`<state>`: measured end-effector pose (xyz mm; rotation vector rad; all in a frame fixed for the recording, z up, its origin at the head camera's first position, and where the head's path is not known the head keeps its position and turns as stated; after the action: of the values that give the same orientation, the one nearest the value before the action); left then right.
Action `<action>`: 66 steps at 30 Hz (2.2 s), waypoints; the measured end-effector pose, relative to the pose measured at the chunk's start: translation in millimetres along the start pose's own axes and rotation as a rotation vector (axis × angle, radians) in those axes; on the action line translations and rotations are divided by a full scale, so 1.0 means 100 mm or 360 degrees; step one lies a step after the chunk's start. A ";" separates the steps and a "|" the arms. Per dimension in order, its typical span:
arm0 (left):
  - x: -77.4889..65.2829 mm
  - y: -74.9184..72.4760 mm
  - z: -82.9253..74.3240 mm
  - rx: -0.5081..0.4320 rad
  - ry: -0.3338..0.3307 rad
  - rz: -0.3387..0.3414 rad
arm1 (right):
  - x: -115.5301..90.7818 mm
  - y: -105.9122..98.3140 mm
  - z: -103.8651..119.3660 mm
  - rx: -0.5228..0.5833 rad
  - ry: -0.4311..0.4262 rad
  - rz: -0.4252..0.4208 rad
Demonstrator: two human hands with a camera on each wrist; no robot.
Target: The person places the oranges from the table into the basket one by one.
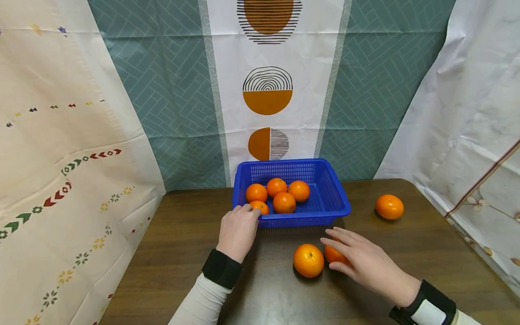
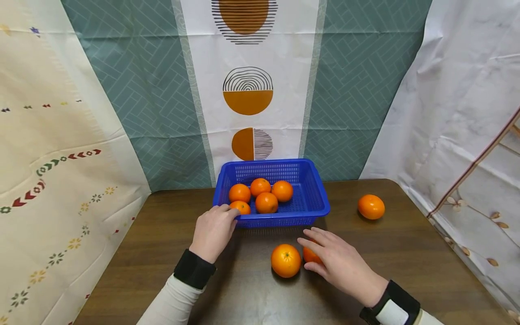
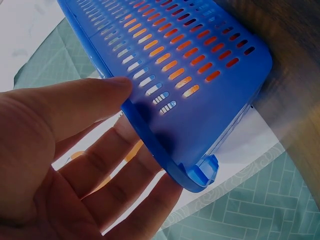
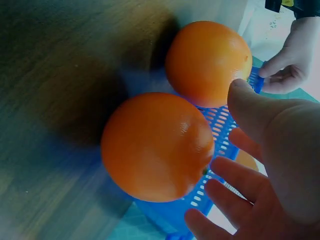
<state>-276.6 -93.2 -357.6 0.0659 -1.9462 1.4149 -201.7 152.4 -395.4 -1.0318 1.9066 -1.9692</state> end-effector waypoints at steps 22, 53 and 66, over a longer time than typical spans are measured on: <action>0.01 0.00 0.00 -0.0005 -0.0018 0.0024 | -0.07 0.12 -0.03 -0.0025 -0.0032 -0.0033; 0.02 -0.02 0.02 -0.0018 -0.0035 -0.0001 | -0.07 0.20 -0.12 0.0019 0.0062 0.0061; 0.02 0.00 0.01 -0.0011 -0.0039 0.0040 | -0.08 0.17 -0.16 0.0000 0.0124 0.0062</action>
<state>-278.3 -93.5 -356.7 0.0558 -1.9786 1.4297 -210.4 167.2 -413.0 -0.9237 1.9507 -2.0159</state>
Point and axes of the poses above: each hand's wrist, its own x-axis towards the middle knuckle, its own y-axis out of the palm, z = x × y, the point moved 10 cm from there along x, towards the middle knuckle, and after that the axes turned 10 degrees about -x, right-handed, at the moved point
